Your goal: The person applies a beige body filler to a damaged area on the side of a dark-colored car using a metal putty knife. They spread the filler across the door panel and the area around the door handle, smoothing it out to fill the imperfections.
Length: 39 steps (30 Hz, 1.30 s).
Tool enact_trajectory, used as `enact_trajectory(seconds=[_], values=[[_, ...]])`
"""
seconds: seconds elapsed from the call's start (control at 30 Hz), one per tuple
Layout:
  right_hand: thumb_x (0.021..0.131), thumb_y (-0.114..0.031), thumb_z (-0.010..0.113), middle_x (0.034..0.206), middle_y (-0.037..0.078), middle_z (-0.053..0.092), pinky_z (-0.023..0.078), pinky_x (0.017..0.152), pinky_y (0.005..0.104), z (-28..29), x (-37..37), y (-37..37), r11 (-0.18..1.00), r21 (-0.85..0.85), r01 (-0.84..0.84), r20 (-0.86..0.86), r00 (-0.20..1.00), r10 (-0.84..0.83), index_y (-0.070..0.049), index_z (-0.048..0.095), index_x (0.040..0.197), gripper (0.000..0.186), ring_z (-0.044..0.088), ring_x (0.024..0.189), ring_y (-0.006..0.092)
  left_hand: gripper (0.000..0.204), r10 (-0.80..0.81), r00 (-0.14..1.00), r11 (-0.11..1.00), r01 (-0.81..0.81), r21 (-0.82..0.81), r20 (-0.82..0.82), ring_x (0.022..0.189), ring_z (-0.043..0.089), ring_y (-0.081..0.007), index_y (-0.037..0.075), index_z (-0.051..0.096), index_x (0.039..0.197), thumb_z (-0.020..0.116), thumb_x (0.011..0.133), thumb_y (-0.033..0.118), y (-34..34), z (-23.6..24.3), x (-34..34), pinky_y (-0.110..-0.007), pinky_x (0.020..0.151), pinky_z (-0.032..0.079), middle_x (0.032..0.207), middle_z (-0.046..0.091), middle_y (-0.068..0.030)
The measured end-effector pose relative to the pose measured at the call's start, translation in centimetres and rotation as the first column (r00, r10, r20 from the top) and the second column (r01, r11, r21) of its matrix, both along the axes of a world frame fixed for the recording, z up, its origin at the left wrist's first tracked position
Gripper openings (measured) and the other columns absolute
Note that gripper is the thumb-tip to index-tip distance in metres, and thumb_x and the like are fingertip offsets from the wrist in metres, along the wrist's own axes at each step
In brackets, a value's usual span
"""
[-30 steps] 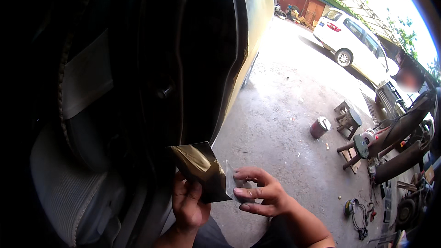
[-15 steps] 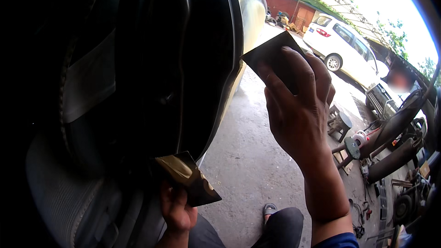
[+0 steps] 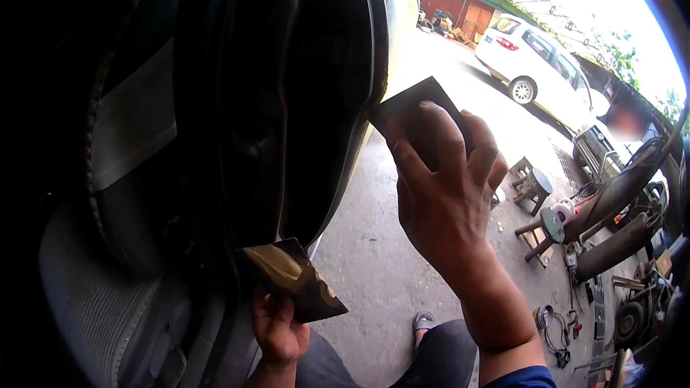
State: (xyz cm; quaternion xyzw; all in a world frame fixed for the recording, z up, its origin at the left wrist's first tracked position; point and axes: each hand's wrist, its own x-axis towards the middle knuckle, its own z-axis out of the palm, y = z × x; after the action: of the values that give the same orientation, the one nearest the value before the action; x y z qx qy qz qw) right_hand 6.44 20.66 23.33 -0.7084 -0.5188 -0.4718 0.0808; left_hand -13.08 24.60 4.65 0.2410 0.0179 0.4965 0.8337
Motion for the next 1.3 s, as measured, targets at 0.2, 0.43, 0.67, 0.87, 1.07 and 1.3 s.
enact_trajectory(seconds=[0.2, 0.43, 0.67, 0.87, 1.07, 1.3], values=[[0.073, -0.011, 0.068, 0.132, 0.003, 0.047, 0.026, 0.090, 0.0447, -2.1, -0.1, -0.3, 0.999, -0.037, 0.024, 0.002, 1.000, -0.024, -0.023, 0.067, 0.118, 0.046, 0.035, 0.125, 0.0324, 0.044, 0.003, 1.000, 1.000, -0.003, -0.002, -0.024, 0.124, 0.053, -0.0248, 0.005, 0.045, 0.137, 0.053, 0.094, 0.000, 0.0, -0.3, 0.1, -0.042, 0.108, 0.041, 0.133, 0.056, -0.0130], [0.075, -0.012, 0.065, 0.133, 0.003, 0.047, 0.025, 0.090, 0.0447, -3.8, -0.3, -1.0, 0.995, -0.097, 0.019, -0.039, 0.999, -0.023, -0.022, 0.067, 0.118, 0.044, 0.036, 0.125, 0.0325, 0.045, 0.003, 0.999, 1.000, -0.003, 0.005, -0.041, 0.125, 0.052, -0.0251, 0.002, 0.042, 0.139, 0.050, 0.095, 0.000, 0.1, -0.3, 0.4, -0.042, 0.109, 0.041, 0.134, 0.055, -0.0148], [0.078, -0.015, 0.061, 0.132, 0.002, 0.049, 0.025, 0.090, 0.0440, -7.1, -0.1, -1.4, 0.994, -0.109, 0.016, -0.035, 0.999, -0.020, -0.022, 0.066, 0.118, 0.041, 0.037, 0.124, 0.0320, 0.044, -0.007, 0.997, 0.998, 0.012, 0.069, -0.073, 0.126, 0.052, -0.0248, 0.004, 0.044, 0.139, 0.048, 0.096, 0.001, 0.2, -0.3, 0.5, -0.042, 0.110, 0.040, 0.138, 0.053, -0.0115], [0.077, -0.014, 0.067, 0.133, 0.005, 0.049, 0.030, 0.089, 0.0448, -8.7, -0.5, -2.8, 0.976, -0.212, -0.041, -0.192, 0.981, 0.000, -0.023, 0.067, 0.119, 0.043, 0.041, 0.122, 0.0334, 0.043, 0.018, 0.993, 0.998, -0.011, 0.058, -0.117, 0.125, 0.051, -0.0247, 0.004, 0.045, 0.138, 0.050, 0.095, 0.004, 0.2, 0.0, 1.0, -0.042, 0.109, 0.040, 0.136, 0.054, -0.0110], [0.078, -0.012, 0.077, 0.129, 0.016, 0.052, 0.044, 0.101, 0.0427, -7.0, -1.0, -7.5, 0.613, 0.234, -0.754, -0.955, -0.062, 0.289, -0.023, 0.067, 0.127, 0.051, 0.051, 0.119, 0.0355, 0.043, -0.012, 0.999, 0.999, 0.011, -0.038, -0.046, 0.123, 0.053, -0.0250, 0.005, 0.045, 0.137, 0.050, 0.095, 0.002, -0.2, 1.7, 1.7, -0.042, 0.108, 0.041, 0.133, 0.055, -0.0123], [0.068, -0.012, 0.080, 0.135, 0.003, 0.048, 0.033, 0.093, 0.0421, -5.1, 0.5, -5.1, 0.975, -0.144, -0.169, -0.307, 0.944, 0.118, -0.026, 0.070, 0.111, 0.046, 0.040, 0.122, 0.0306, 0.041, 0.022, 1.000, 1.000, -0.022, 0.021, 0.006, 0.122, 0.055, -0.0241, 0.005, 0.046, 0.136, 0.052, 0.095, 0.002, 0.7, 1.8, 1.5, -0.041, 0.106, 0.044, 0.134, 0.055, -0.0119]])
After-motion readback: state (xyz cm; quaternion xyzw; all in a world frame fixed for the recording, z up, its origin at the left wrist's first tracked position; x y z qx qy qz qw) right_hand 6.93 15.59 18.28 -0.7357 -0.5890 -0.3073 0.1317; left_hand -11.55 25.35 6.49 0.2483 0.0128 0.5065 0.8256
